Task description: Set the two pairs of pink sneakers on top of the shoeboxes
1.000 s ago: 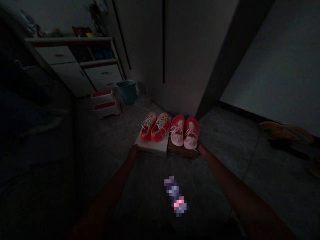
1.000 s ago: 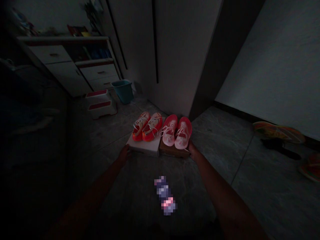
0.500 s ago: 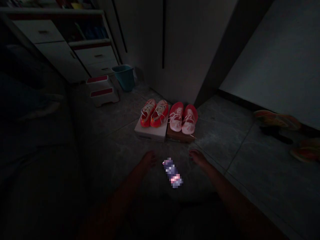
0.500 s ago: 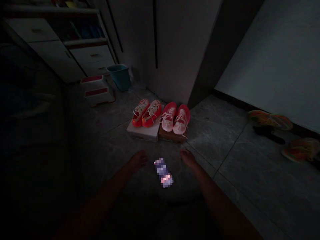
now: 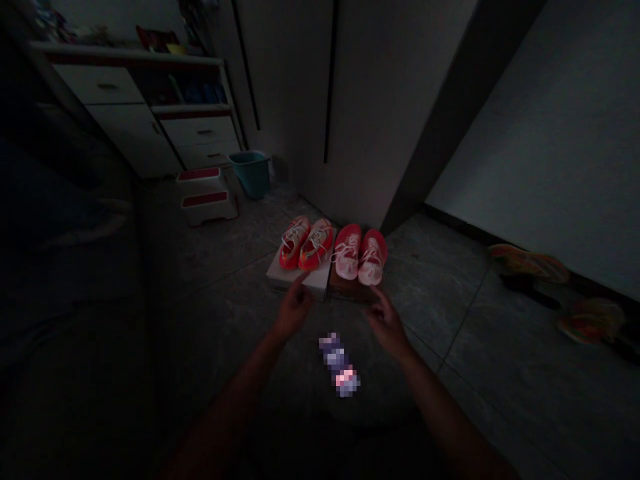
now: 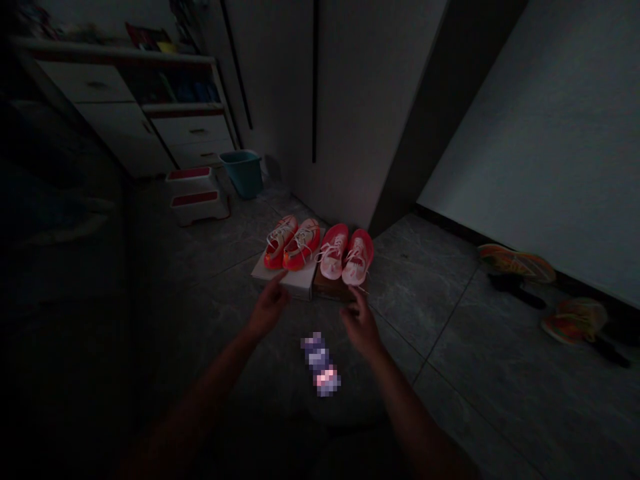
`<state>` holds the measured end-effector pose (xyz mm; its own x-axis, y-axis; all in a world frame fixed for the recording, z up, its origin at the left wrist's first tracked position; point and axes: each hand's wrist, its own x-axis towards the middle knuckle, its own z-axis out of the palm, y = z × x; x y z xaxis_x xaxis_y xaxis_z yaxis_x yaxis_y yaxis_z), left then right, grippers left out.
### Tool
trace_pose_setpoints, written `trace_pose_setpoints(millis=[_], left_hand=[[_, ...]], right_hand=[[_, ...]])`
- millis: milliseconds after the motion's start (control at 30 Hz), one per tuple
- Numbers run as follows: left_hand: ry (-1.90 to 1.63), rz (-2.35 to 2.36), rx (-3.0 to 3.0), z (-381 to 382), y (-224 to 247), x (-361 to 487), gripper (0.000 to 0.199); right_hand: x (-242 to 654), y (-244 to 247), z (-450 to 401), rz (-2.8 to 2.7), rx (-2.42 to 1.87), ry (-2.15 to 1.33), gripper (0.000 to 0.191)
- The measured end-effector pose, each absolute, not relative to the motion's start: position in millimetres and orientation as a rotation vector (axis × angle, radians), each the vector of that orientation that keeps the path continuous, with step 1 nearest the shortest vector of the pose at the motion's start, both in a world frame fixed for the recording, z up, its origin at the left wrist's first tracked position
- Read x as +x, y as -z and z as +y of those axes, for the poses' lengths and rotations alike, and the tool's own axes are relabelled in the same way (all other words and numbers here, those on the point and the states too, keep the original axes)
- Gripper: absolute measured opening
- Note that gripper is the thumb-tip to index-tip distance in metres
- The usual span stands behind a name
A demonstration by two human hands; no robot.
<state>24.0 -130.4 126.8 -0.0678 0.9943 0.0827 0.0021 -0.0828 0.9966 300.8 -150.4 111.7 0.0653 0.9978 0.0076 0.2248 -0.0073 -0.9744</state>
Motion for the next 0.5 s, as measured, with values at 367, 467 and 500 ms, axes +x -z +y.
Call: trace_pose_setpoints(millis=[367, 467, 500], left_hand=[[-1.753, 0.955, 1.511, 23, -262, -32, 0.118], [-1.754, 1.033, 1.484, 38, -234, -46, 0.125], [-1.751, 1.059, 1.490, 35, -227, -50, 0.126]], right_hand=[[308, -222, 1, -1.581, -1.007, -0.565, 0.108], [316, -197, 24, -1.577, -1.027, -0.603, 0.107], [319, -192, 24, -1.571, -1.034, -0.609, 0.107]])
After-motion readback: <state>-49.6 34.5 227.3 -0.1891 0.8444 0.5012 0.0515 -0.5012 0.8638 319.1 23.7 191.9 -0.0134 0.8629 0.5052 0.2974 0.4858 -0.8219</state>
